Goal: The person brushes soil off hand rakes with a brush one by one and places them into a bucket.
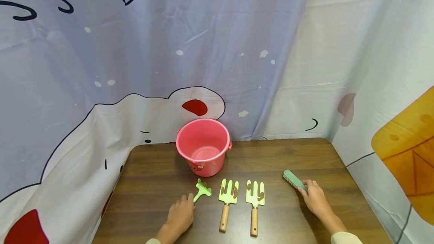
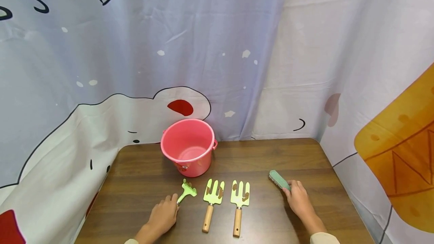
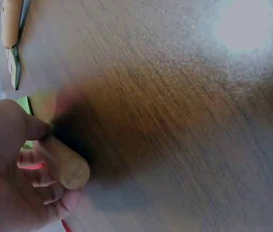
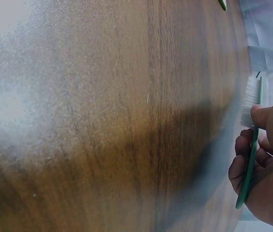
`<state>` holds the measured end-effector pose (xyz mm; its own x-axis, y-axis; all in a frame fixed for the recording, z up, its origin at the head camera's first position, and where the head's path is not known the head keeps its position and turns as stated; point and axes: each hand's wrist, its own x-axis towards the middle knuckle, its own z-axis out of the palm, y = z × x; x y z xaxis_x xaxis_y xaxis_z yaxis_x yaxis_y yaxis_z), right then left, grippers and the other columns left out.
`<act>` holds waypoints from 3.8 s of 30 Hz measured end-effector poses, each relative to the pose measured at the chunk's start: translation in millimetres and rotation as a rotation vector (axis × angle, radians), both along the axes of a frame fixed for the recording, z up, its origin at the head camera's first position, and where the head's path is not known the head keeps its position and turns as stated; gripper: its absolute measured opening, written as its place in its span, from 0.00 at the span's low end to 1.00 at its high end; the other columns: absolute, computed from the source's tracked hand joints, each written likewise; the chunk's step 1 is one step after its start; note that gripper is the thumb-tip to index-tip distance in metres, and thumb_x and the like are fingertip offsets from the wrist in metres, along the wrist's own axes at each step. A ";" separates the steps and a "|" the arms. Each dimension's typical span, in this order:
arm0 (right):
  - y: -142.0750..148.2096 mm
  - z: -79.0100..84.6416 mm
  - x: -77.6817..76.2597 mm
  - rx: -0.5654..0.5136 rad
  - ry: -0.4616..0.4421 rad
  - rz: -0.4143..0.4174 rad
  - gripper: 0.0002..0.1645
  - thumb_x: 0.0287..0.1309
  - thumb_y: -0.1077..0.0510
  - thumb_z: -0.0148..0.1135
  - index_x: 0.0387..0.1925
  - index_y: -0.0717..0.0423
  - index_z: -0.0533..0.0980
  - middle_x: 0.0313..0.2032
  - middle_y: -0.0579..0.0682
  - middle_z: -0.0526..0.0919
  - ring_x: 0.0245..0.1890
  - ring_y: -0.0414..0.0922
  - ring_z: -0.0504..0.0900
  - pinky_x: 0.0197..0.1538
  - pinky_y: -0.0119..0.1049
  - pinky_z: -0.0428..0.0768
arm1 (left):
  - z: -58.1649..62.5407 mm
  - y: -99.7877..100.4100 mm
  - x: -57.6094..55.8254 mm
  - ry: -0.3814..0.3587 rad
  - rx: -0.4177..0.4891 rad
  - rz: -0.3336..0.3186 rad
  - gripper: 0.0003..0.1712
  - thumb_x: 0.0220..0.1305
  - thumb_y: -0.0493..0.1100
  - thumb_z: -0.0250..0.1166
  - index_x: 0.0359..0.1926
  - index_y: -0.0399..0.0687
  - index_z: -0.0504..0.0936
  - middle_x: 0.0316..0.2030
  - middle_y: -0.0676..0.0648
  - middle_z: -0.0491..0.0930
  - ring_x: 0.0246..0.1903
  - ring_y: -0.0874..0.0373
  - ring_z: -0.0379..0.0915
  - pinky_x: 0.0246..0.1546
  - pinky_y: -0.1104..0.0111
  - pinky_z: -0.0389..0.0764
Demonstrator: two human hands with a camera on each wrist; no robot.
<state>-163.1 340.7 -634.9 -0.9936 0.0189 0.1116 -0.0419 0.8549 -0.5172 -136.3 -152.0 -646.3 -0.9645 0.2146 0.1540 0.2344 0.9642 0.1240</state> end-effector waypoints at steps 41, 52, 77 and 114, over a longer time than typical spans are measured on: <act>-14.6 15.7 -2.7 -0.045 0.101 0.045 0.17 0.72 0.63 0.59 0.50 0.77 0.76 0.41 0.67 0.84 0.41 0.63 0.87 0.42 0.53 0.86 | 49.2 -6.0 -20.2 0.339 -0.133 -0.158 0.19 0.59 0.49 0.75 0.36 0.45 0.73 0.26 0.49 0.71 0.25 0.52 0.68 0.25 0.65 0.61; -27.5 33.4 -6.3 -0.066 0.137 0.041 0.16 0.72 0.61 0.60 0.50 0.73 0.77 0.41 0.64 0.86 0.41 0.59 0.87 0.43 0.54 0.84 | 70.3 7.9 -29.9 0.407 -0.156 -0.208 0.18 0.60 0.47 0.75 0.35 0.44 0.75 0.26 0.49 0.69 0.25 0.52 0.68 0.25 0.65 0.62; -59.1 78.2 -9.0 -0.176 0.107 0.089 0.17 0.71 0.59 0.62 0.54 0.67 0.76 0.39 0.56 0.87 0.38 0.48 0.86 0.36 0.37 0.80 | 113.7 57.7 -44.5 0.435 -0.218 -0.257 0.13 0.53 0.39 0.72 0.33 0.46 0.74 0.28 0.47 0.75 0.30 0.50 0.75 0.27 0.63 0.70; -112.6 109.8 -10.3 -0.090 0.243 0.179 0.17 0.63 0.62 0.70 0.50 0.65 0.76 0.37 0.55 0.86 0.35 0.45 0.84 0.36 0.39 0.83 | 117.6 114.8 -60.4 0.383 -0.235 -0.192 0.07 0.57 0.38 0.69 0.33 0.48 0.77 0.28 0.48 0.78 0.25 0.53 0.80 0.25 0.62 0.77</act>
